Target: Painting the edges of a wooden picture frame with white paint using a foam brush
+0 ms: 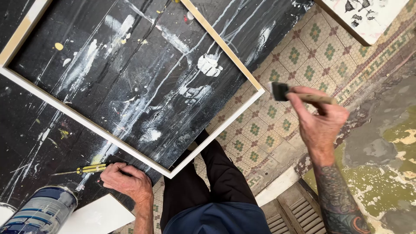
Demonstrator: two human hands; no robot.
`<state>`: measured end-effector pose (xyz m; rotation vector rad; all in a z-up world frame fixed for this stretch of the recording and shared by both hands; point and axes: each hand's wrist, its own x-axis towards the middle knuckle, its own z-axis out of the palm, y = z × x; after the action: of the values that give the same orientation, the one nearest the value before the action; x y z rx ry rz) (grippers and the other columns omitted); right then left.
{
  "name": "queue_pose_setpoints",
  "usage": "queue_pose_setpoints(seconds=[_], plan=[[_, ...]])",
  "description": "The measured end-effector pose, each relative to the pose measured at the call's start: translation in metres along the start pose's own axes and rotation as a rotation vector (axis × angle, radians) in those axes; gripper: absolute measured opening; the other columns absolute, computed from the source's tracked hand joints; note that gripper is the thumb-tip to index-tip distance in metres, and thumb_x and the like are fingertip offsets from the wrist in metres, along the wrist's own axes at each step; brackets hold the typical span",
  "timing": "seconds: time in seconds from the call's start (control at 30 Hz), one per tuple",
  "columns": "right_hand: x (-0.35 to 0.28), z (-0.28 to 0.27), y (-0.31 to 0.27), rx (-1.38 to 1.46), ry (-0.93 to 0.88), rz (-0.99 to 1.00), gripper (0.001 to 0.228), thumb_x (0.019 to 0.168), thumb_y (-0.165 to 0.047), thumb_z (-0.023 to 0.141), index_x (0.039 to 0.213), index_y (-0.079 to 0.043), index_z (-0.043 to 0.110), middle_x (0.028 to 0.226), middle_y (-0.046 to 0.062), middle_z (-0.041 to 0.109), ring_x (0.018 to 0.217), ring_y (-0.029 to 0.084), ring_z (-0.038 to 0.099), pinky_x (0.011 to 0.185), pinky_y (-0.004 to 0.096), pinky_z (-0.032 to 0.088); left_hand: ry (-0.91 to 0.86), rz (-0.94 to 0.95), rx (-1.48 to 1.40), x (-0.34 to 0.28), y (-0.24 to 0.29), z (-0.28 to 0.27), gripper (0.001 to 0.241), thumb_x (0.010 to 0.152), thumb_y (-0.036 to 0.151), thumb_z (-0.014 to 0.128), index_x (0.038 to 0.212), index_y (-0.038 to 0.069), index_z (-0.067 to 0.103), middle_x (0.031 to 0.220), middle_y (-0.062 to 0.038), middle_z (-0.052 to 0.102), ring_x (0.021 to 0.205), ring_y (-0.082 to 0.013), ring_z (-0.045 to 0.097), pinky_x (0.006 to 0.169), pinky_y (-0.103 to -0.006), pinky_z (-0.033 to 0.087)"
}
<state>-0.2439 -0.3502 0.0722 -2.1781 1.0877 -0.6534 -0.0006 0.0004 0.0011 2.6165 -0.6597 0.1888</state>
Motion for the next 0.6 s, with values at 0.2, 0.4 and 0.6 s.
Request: queue_pose_setpoints(seconds=[0.2, 0.4, 0.6], plan=[[-0.021, 0.007, -0.024, 0.132, -0.194, -0.015, 0.007, 0.09, -0.007, 0.073, 0.095, -0.004, 0.069, 0.102, 0.015, 0.072, 0.089, 0.022, 0.075, 0.079, 0.028, 0.062, -0.018, -0.022, -0.015, -0.003, -0.006, 0.002, 0.013, 0.089, -0.012, 0.041, 0.091, -0.001, 0.045, 0.092, -0.017, 0.041, 0.092, -0.0345, 0.043, 0.087, -0.046, 0.032], [-0.004, 0.003, 0.003, 0.058, 0.011, 0.022, 0.006, 0.102, -0.003, 0.07, 0.103, 0.003, 0.067, 0.103, 0.02, 0.071, 0.091, 0.027, 0.074, 0.078, 0.031, 0.062, -0.016, -0.019, 0.017, -0.003, -0.005, 0.001, 0.013, 0.089, -0.011, 0.042, 0.093, 0.0, 0.047, 0.093, -0.016, 0.044, 0.092, -0.0357, 0.045, 0.083, -0.0468, 0.029], [-0.028, 0.018, -0.016, -0.082, -0.034, -0.297, 0.014, 0.092, 0.003, 0.076, 0.103, 0.0, 0.068, 0.101, 0.019, 0.071, 0.092, 0.026, 0.072, 0.086, 0.036, 0.06, 0.0, 0.015, -0.025, 0.001, -0.002, -0.001, 0.015, 0.086, -0.014, 0.04, 0.091, -0.001, 0.046, 0.091, -0.017, 0.044, 0.09, -0.035, 0.044, 0.084, -0.0457, 0.031]])
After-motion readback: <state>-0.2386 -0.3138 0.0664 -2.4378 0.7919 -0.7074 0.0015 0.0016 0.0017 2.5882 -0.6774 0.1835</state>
